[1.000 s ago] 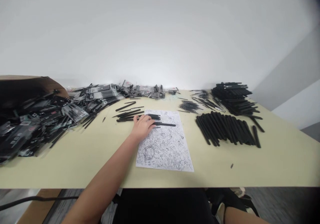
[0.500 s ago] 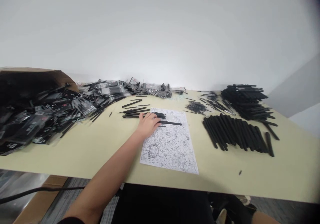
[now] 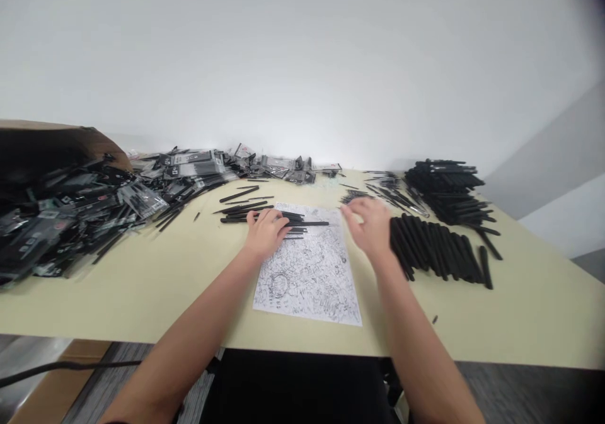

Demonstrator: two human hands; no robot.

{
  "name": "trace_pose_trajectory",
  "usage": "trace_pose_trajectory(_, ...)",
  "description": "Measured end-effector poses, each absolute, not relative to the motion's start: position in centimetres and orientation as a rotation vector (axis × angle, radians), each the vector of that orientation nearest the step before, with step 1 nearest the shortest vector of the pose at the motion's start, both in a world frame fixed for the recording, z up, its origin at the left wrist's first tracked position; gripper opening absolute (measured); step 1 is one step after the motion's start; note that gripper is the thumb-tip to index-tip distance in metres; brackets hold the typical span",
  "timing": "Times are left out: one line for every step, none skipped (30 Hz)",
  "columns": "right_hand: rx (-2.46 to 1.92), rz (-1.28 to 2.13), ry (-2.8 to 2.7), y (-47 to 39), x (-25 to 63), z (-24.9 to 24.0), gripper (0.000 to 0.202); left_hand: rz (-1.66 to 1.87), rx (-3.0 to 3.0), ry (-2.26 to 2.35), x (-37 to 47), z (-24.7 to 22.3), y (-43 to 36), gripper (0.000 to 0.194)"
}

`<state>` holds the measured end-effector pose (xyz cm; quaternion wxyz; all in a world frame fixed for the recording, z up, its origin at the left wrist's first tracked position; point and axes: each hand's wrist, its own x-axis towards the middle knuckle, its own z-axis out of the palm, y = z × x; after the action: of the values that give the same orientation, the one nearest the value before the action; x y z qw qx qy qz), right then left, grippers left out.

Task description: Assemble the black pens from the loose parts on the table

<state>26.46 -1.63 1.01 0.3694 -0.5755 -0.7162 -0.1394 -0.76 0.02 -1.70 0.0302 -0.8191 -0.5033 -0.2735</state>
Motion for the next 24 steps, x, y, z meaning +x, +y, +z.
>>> trace_pose_trajectory(-1.491, -0.321, -1.829, -1.6, 25.8, 0.2, 0.034, -0.855, -2.515, -1.548, -0.8, -1.7, 0.0, 0.012)
trace_pose_trajectory(-1.510, -0.261, -1.818, -1.5, 25.2, -0.7, 0.037, -0.864, -2.509, -1.540, -0.8, -1.7, 0.1, 0.012)
trace_pose_trajectory(-1.507, -0.217, -1.821, -1.5, 24.7, -1.5, 0.038, -0.871, -2.508, -1.532, -0.8, -1.7, 0.1, 0.013)
trace_pose_trajectory(-1.499, -0.176, -1.825, -1.5, 24.2, -2.2, 0.038, -0.874, -2.510, -1.523, -0.8, -1.7, 0.1, 0.013)
trace_pose_trajectory(-1.495, -0.135, -1.823, -1.5, 23.9, -2.7, 0.038, -0.875, -2.514, -1.515, -0.7, -1.7, 0.1, 0.013)
trace_pose_trajectory(-1.495, -0.098, -1.809, -1.5, 23.7, -3.1, 0.039, -0.873, -2.518, -1.510, -0.7, -1.7, 0.1, 0.013)
trace_pose_trajectory(-1.498, -0.063, -1.789, -1.6, 23.6, -3.3, 0.040, -0.871, -2.520, -1.506, -0.6, -1.7, 0.1, 0.013)
trace_pose_trajectory(-1.504, -0.032, -1.765, -1.6, 23.7, -3.5, 0.041, -0.869, -2.523, -1.502, -0.6, -1.7, 0.1, 0.014)
trace_pose_trajectory(-1.511, -0.006, -1.741, -1.6, 23.8, -3.5, 0.041, -0.869, -2.526, -1.495, -0.6, -1.7, 0.1, 0.014)
trace_pose_trajectory(-1.519, 0.017, -1.721, -1.6, 23.9, -3.6, 0.042, -0.872, -2.529, -1.487, -0.6, -1.7, 0.0, 0.014)
trace_pose_trajectory(-1.525, 0.037, -1.708, -1.6, 24.0, -3.6, 0.042, -0.877, -2.531, -1.479, -0.6, -1.7, 0.0, 0.014)
trace_pose_trajectory(-1.530, 0.055, -1.700, -1.7, 24.1, -3.6, 0.041, -0.883, -2.533, -1.473, -0.6, -1.7, 0.0, 0.014)
trace_pose_trajectory(-1.534, 0.073, -1.698, -1.7, 24.2, -3.7, 0.041, -0.886, -2.534, -1.469, -0.6, -1.7, -0.1, 0.014)
trace_pose_trajectory(-1.538, 0.088, -1.696, -1.8, 24.2, -3.7, 0.041, -0.887, -2.533, -1.469, -0.6, -1.7, -0.1, 0.013)
trace_pose_trajectory(-1.540, 0.100, -1.694, -1.8, 24.2, -3.8, 0.041, -0.884, -2.531, -1.472, -0.6, -1.7, -0.2, 0.013)
trace_pose_trajectory(-1.541, 0.108, -1.689, -1.9, 24.2, -3.8, 0.042, -0.878, -2.529, -1.476, -0.6, -1.7, -0.2, 0.012)
trace_pose_trajectory(-1.544, 0.110, -1.682, -2.0, 24.1, -3.8, 0.043, -0.871, -2.524, -1.481, -0.6, -1.7, -0.2, 0.012)
trace_pose_trajectory(-1.548, 0.107, -1.676, -2.0, 24.1, -3.9, 0.043, -0.863, -2.519, -1.486, -0.5, -1.7, -0.3, 0.012)
trace_pose_trajectory(-1.552, 0.102, -1.675, -2.1, 24.0, -3.9, 0.043, -0.855, -2.513, -1.490, -0.5, -1.7, -0.3, 0.011)
trace_pose_trajectory(-1.552, 0.095, -1.678, -2.2, 23.9, -3.9, 0.042, -0.850, -2.508, -1.492, -0.5, -1.7, -0.4, 0.011)
trace_pose_trajectory(-1.548, 0.089, -1.688, -2.2, 23.9, -3.9, 0.041, -0.847, -2.504, -1.491, -0.5, -1.7, -0.4, 0.011)
trace_pose_trajectory(-1.540, 0.082, -1.700, -2.3, 23.8, -3.9, 0.040, -0.848, -2.503, -1.489, -0.5, -1.7, -0.4, 0.011)
trace_pose_trajectory(-1.530, 0.073, -1.711, -2.3, 23.8, -4.0, 0.038, -0.852, -2.502, -1.489, -0.6, -1.7, -0.4, 0.010)
trace_pose_trajectory(-1.519, 0.062, -1.720, -2.4, 23.7, -4.0, 0.035, -0.858, -2.503, -1.492, -0.6, -1.8, -0.4, 0.010)
